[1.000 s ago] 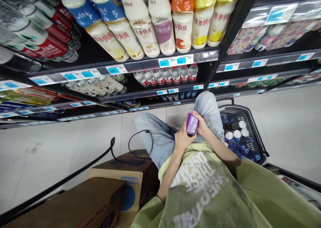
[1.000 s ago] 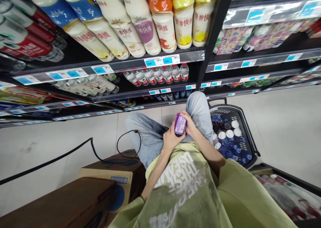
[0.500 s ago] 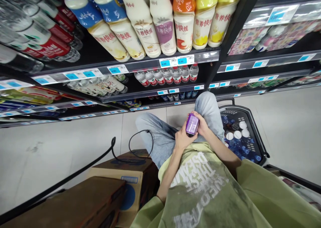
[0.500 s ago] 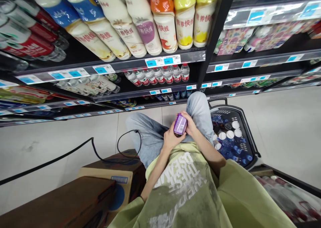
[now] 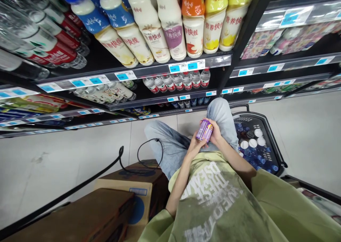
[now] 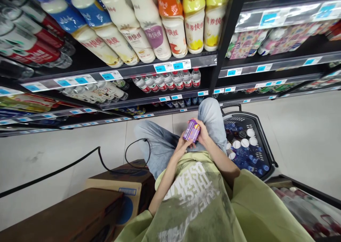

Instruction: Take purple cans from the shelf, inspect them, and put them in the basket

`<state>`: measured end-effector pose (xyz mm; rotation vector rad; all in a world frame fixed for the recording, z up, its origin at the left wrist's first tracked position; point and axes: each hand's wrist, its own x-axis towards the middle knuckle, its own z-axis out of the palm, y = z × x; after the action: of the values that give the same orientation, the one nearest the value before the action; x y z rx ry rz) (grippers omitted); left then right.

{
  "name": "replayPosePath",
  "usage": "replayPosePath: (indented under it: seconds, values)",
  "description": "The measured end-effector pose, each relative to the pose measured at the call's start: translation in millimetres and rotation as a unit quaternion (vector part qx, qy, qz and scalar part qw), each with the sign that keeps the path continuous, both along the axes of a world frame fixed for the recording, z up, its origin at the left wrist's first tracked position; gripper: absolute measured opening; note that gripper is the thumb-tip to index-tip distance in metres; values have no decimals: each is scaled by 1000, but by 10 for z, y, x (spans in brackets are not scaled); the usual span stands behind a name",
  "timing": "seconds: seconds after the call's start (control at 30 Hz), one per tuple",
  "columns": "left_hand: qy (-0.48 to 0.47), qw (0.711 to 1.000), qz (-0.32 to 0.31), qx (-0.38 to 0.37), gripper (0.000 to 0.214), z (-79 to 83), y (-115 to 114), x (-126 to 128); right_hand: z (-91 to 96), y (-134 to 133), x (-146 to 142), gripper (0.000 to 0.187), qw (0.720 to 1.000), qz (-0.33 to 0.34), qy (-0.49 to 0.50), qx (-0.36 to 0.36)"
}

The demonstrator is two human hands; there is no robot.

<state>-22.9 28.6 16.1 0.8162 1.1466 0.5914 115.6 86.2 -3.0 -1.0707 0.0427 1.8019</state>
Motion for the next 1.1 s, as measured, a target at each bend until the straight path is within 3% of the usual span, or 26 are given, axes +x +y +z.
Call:
replayPosePath:
  seconds: [0.13,0.3,0.47,0.73,1.1]
  values:
    - [92,995,10,46,73,-39,-37,35,29,23,-6,40,1000,-18,-23,-4]
    - [287,940,10,182,76,-60,-58,47,65,17,-37,35,996,1,-84,24]
    - [361,917,-25,168,75,-46,-60,68,72,10,-82,39,991,29,-124,28]
    - [397,908,-73,111,77,40,-31,84,41,-13,-107,42,988,44,-147,18]
    - [288,951,-49,98,66,112,35,12,152,17,-52,37,992,56,-106,32]
